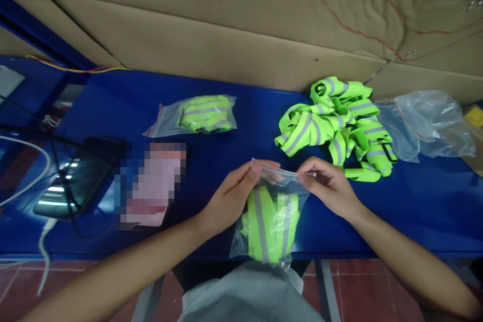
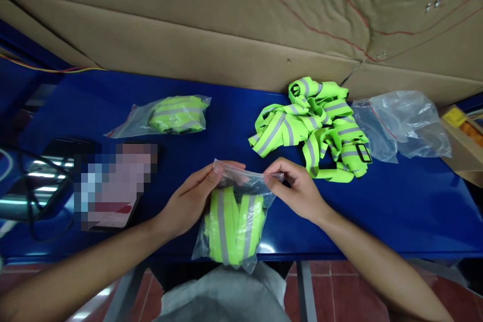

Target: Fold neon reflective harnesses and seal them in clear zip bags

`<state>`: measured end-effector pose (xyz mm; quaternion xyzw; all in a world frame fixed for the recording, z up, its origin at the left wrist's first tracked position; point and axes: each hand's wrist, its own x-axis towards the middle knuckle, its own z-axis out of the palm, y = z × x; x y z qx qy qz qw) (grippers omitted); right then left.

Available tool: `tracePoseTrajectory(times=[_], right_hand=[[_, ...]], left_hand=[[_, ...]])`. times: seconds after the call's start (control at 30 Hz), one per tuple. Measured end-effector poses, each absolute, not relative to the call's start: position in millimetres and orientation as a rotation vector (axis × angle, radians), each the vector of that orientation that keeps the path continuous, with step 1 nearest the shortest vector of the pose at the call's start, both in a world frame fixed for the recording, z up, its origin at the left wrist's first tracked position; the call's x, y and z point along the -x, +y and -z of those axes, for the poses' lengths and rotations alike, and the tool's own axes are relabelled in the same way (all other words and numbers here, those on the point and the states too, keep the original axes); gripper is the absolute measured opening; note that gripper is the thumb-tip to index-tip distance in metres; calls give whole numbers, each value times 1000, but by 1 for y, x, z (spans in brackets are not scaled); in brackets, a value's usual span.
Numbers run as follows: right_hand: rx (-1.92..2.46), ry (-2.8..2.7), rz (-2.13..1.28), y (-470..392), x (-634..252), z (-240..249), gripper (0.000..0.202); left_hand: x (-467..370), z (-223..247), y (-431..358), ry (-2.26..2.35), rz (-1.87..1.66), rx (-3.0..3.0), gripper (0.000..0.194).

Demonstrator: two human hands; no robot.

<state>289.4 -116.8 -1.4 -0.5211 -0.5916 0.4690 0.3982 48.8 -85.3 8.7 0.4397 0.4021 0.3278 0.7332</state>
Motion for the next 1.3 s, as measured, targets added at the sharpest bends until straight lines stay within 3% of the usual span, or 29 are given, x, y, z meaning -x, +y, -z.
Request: tracePoseTrajectory(times=[0.9, 1.3], right_hand=[[1324, -1672, -1006, -119, -284, -1, 6], [1261, -1828, -869, -119, -280, -5, 9]], left_hand=[[-49, -2, -85, 788, -700, -1185, 32], [-50, -1, -90, 749, -648, -1259, 37]])
